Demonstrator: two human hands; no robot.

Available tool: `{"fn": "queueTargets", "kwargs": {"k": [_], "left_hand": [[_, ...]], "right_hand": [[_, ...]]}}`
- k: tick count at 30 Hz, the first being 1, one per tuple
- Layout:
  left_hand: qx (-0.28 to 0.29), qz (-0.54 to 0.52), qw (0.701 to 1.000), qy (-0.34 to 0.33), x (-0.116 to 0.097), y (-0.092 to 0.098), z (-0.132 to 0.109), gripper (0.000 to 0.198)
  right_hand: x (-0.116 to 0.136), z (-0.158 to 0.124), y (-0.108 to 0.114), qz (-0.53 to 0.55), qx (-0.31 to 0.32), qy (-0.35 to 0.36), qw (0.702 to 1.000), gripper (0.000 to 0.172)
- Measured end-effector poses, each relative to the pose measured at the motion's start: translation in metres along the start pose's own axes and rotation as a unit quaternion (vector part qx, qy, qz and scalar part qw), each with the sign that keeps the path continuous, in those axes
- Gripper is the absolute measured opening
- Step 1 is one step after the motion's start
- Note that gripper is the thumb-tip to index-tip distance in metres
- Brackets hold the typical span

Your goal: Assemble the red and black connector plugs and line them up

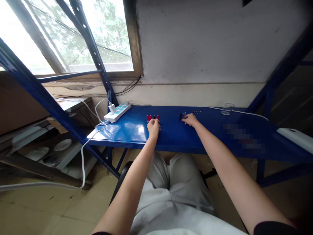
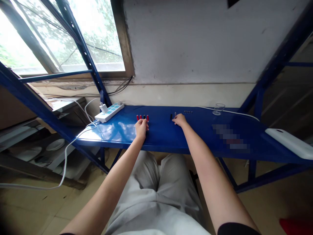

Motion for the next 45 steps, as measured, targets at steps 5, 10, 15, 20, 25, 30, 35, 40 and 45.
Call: {"fn": "queueTargets", "kwargs": {"k": [5, 10, 15, 20, 25, 30, 35, 40, 45], "left_hand": [[-0.034, 0.001, 0.999, 0.005, 0.0, 0.002, 0.0, 0.02], [-0.058, -0.04, 0.998, 0.007, -0.003, 0.002, 0.0, 0.017], [-0.06, -0.042, 0.997, 0.001, -0.003, 0.002, 0.001, 0.016], [-0.045, 0.004, 0.999, -0.006, -0.003, 0.0, -0.001, 0.019], [-0.02, 0.091, 0.995, -0.03, -0.004, -0.006, -0.003, 0.01], [-0.002, 0.217, 0.975, -0.054, -0.011, -0.011, -0.002, 0.029], [0.042, 0.307, 0.95, -0.033, -0.019, -0.015, 0.003, 0.056], [0.062, 0.326, 0.943, 0.0, -0.016, -0.02, 0.016, 0.066], [0.058, 0.335, 0.94, 0.012, -0.012, -0.022, 0.022, 0.058]], "right_hand": [[-0.004, -0.004, 0.001, 0.029, -0.001, -0.008, 1.0, 0.054], [-0.009, -0.015, 0.006, 0.092, -0.01, -0.02, 0.995, 0.054], [0.003, -0.04, 0.003, 0.195, -0.156, 0.035, 0.968, 0.032], [0.017, -0.067, -0.021, 0.244, -0.236, 0.159, 0.927, 0.02], [0.019, -0.084, -0.034, 0.182, -0.215, 0.226, 0.933, 0.02], [0.02, -0.09, -0.033, 0.14, -0.185, 0.225, 0.946, 0.02], [0.019, -0.09, -0.033, 0.144, -0.184, 0.239, 0.942, 0.019], [0.02, -0.092, -0.032, 0.142, -0.175, 0.23, 0.947, 0.02], [0.021, -0.093, -0.031, 0.133, -0.163, 0.221, 0.952, 0.021]]}}
Point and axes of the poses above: each hand's wrist, its own z-axis towards the middle knuckle, its own y-axis out of the back of the hand, x = y × z, the point moved 1 cm from there along z, towards the middle knuckle
